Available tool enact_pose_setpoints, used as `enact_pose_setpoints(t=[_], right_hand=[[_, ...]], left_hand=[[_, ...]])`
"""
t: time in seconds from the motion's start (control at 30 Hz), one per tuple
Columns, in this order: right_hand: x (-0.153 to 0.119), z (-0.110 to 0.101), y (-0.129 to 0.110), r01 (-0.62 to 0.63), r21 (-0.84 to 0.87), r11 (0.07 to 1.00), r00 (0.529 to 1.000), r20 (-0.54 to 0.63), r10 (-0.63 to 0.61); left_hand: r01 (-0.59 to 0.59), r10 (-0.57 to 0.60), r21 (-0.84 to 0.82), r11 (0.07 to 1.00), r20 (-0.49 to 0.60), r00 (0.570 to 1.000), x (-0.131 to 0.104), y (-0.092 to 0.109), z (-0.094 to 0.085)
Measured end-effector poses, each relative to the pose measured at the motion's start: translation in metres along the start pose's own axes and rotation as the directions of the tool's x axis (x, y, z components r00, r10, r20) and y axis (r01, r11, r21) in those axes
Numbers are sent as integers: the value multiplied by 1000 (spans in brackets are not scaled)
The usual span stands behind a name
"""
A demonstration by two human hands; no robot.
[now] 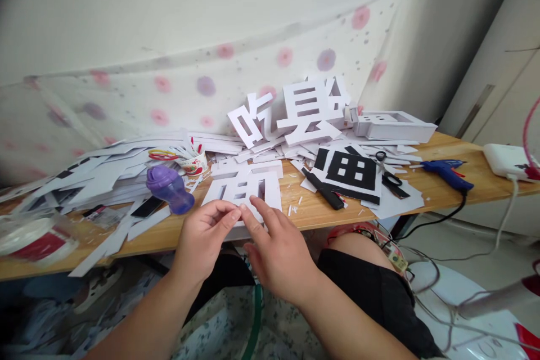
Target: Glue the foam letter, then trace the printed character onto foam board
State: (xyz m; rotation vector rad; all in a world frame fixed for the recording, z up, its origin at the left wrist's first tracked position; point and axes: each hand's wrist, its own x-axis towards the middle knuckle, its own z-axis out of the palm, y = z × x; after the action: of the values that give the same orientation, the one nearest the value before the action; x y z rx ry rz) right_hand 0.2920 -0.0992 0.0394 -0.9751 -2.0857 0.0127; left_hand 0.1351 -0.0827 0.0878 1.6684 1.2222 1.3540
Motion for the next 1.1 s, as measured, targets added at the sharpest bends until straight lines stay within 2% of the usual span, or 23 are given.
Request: enact_pose_setpoints(t=[0.1,0.27,0.33,0.53,0.77,0.83,0.93,1.03,1.1], right_hand=[[0,2,1,2,-84,996,1000,-10,-3],[-1,4,1,9,-104,995,1000,-9,-10],[-1,4,0,10,-91,996,1000,-12,-11],[-3,4,0,-5,-58,998,1000,2,5],[-3,6,1,-17,-63,998,1000,1,17],[-4,5,1,-35,11,999,999,5,35],[-5,4,-1,-77,219,973,997,29,72],[-7,1,-2,-132,473,871,991,65,115],[-7,0,-2,-173,634,754,985,98,144]], left_hand=[[39,-40,25,999,17,999,2,-3,-2],[53,-53,90,995,2,999,3,-4,-4],[76,-77,45,996,6,997,3,-2,-4],[153,-139,-232,961,74,988,1,-3,-3],[181,-163,-241,953,95,982,1,-8,-3],[184,-164,-269,945,97,982,1,-8,-2],[203,-177,-327,923,105,979,1,-7,-1],[218,-186,-389,895,119,975,0,-5,1],[224,-187,-432,874,126,974,-1,-3,2]])
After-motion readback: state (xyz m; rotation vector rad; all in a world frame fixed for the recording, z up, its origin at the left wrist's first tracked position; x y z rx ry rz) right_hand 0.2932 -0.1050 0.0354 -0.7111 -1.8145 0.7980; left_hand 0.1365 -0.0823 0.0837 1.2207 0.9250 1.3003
